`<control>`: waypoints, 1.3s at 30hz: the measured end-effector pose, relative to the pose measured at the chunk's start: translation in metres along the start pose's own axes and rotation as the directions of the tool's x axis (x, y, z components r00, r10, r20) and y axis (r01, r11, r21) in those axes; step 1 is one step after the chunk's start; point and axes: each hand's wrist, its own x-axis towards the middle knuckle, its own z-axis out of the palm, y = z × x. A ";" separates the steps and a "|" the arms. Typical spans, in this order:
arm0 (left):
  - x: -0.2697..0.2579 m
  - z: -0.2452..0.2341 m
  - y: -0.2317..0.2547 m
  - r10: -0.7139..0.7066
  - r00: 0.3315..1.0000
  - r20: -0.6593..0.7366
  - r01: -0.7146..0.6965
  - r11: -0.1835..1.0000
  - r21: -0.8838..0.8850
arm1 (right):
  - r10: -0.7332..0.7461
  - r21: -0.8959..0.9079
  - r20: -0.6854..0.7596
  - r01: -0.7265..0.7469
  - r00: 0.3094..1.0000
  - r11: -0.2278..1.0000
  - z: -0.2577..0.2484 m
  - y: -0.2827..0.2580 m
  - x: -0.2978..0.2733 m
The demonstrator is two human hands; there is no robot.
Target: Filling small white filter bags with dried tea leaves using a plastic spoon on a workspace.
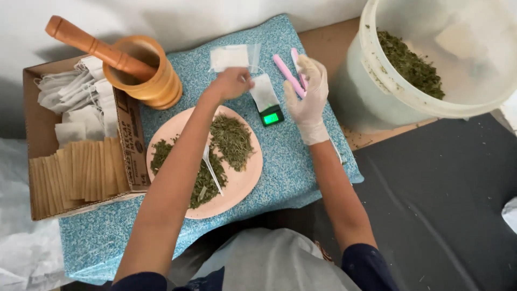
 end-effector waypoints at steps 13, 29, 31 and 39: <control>-0.208 -0.119 0.045 0.759 0.597 -0.260 -0.604 0.639 0.477 | 0.118 0.278 0.649 -0.379 0.752 0.883 -0.015 -0.130 0.102; -0.335 -0.182 -0.129 0.432 0.698 -0.571 -0.138 0.864 0.484 | -0.017 0.267 0.876 -0.454 0.482 0.850 0.229 -0.271 0.118; -0.348 -0.175 -0.122 0.260 0.714 -0.650 -0.028 0.938 0.345 | -0.103 0.366 0.826 -0.387 0.555 0.846 0.260 -0.270 0.093; -0.352 -0.139 -0.241 -0.001 0.661 -0.750 0.237 0.949 0.208 | -0.093 0.267 0.878 -0.320 0.470 0.909 0.375 -0.259 0.050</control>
